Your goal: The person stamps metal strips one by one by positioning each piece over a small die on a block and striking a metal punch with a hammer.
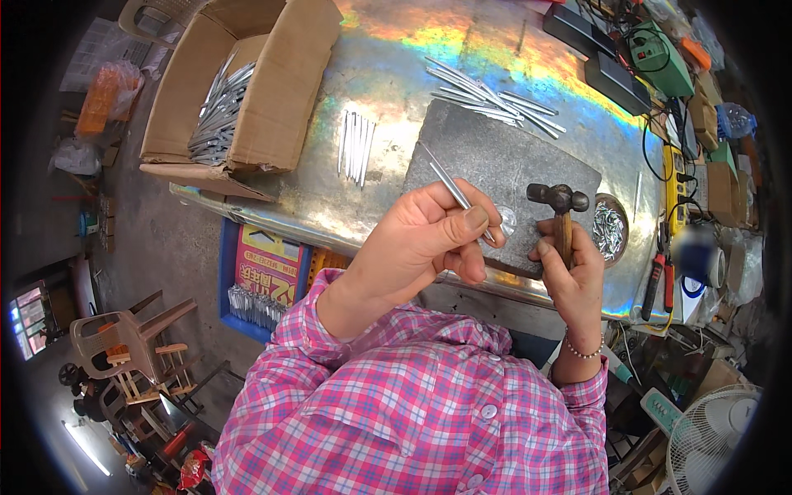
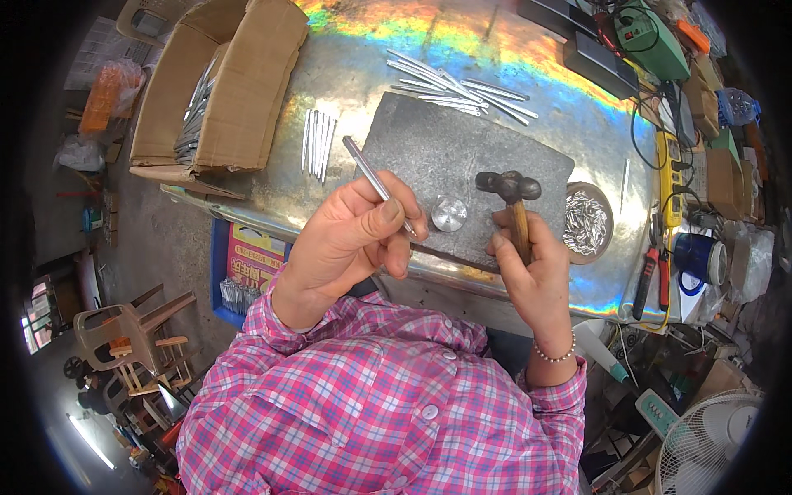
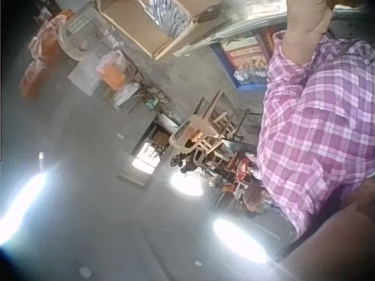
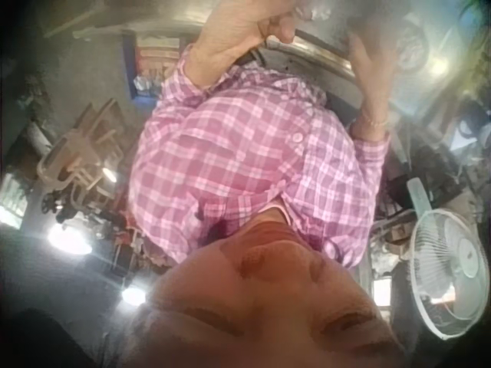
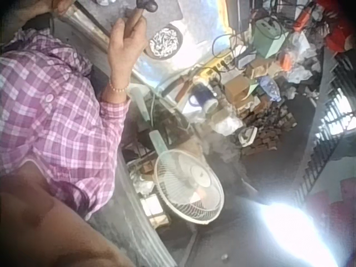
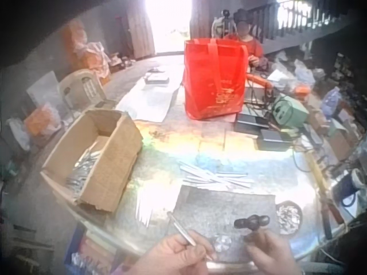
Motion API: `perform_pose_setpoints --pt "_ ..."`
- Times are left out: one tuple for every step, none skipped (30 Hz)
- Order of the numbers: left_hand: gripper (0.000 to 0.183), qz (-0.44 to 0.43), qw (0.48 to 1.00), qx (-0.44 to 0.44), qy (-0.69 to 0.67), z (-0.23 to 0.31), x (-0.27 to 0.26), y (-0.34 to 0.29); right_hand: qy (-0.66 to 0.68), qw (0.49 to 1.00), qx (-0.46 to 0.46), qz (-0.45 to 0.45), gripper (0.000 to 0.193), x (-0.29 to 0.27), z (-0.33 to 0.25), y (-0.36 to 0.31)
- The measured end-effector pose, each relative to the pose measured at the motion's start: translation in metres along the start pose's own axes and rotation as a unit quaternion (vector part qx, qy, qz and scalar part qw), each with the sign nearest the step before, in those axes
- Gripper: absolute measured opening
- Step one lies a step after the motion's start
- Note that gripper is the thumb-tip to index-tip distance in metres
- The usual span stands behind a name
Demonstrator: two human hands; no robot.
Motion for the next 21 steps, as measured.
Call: perform_pose_setpoints --pt "0.017 0.013 1.000 0.002 0.014 -0.0005 0.0007 0.0001 -0.001 1.000 0.002 0.000 0.021 0.0005 -0.0002 -0.0003" --pt "0.017 0.027 0.999 0.003 0.028 -0.0011 0.0004 0.0006 0.006 1.000 0.013 0.006 0.020 0.0007 -0.0002 -0.0009" --pt "0.017 0.026 0.999 0.002 0.027 -0.0016 -0.0006 0.0014 0.012 1.000 0.025 0.012 0.020 0.0007 0.0001 -0.0013" --pt "0.018 0.024 0.999 -0.002 0.036 -0.0014 0.0000 0.0018 0.013 1.000 0.026 0.012 0.020 0.0003 0.0000 -0.0017" --pt "0.018 0.022 0.999 -0.005 0.045 -0.0014 0.0007 0.0021 0.011 1.000 0.024 0.012 0.020 -0.0001 0.0000 -0.0019" --pt "0.018 0.023 0.999 -0.006 0.045 -0.0016 0.0015 0.0024 0.010 1.000 0.022 0.012 0.020 -0.0006 0.0001 -0.0021" --pt "0.018 0.024 0.999 -0.007 0.045 -0.0022 0.0007 0.0030 0.009 1.000 0.023 0.013 0.020 -0.0004 0.0007 -0.0021" --pt "0.019 0.025 0.999 -0.007 0.046 -0.0026 0.0001 0.0035 0.004 1.000 0.013 0.013 0.020 -0.0003 0.0011 -0.0020" --pt "0.019 0.024 0.999 -0.008 0.046 -0.0029 0.0001 0.0037 0.000 1.000 0.002 0.013 0.020 0.0000 0.0013 -0.0021" --pt "0.018 0.028 0.999 -0.008 0.042 -0.0036 0.0000 0.0042 -0.001 1.000 0.002 0.013 0.020 0.0002 0.0023 -0.0022" --pt "0.018 0.032 0.999 -0.009 0.039 -0.0042 -0.0002 0.0045 0.004 1.000 0.001 0.017 0.020 0.0005 0.0032 -0.0026" --pt "0.018 0.032 0.999 -0.009 0.039 -0.0047 -0.0002 0.0048 0.009 1.000 0.001 0.020 0.020 0.0007 0.0036 -0.0028" --pt "0.018 0.032 0.999 -0.013 0.040 -0.0053 -0.0001 0.0049 0.009 1.000 0.000 0.019 0.020 0.0008 0.0035 -0.0031" --pt "0.019 0.031 0.998 -0.017 0.042 -0.0058 -0.0002 0.0049 0.004 1.000 -0.003 0.021 0.020 0.0008 0.0031 -0.0032" --pt "0.019 0.032 0.998 -0.017 0.042 -0.0062 -0.0005 0.0048 -0.001 1.000 -0.006 0.022 0.020 0.0008 0.0028 -0.0033" --pt "0.019 0.031 0.998 -0.021 0.045 -0.0070 -0.0008 0.0046 -0.001 1.000 -0.005 0.022 0.020 0.0011 0.0033 -0.0035" --pt "0.020 0.030 0.998 -0.026 0.048 -0.0075 -0.0010 0.0045 0.001 1.000 -0.009 0.027 0.020 0.0015 0.0041 -0.0038" --pt "0.020 0.031 0.998 -0.026 0.048 -0.0075 -0.0010 0.0043 0.002 0.999 -0.013 0.031 0.019 0.0016 0.0045 -0.0041" --pt "0.020 0.029 0.998 -0.028 0.046 -0.0071 -0.0010 0.0043 0.002 0.999 -0.012 0.032 0.019 0.0014 0.0041 -0.0041" --pt "0.020 0.028 0.998 -0.031 0.044 -0.0069 -0.0011 0.0045 0.000 1.000 -0.004 0.030 0.019 0.0010 0.0035 -0.0042" --pt "0.020 0.028 0.998 -0.031 0.043 -0.0072 -0.0014 0.0047 -0.001 1.000 0.003 0.028 0.019 0.0008 0.0033 -0.0042"
Point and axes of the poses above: each hand's wrist, its own y-axis towards the middle knuckle, its own x-axis out of the palm, z = x × y, the point moved 1 cm from there along y, towards the middle knuckle, and after that the axes turned 5 degrees about -x, right-handed, at the moved point
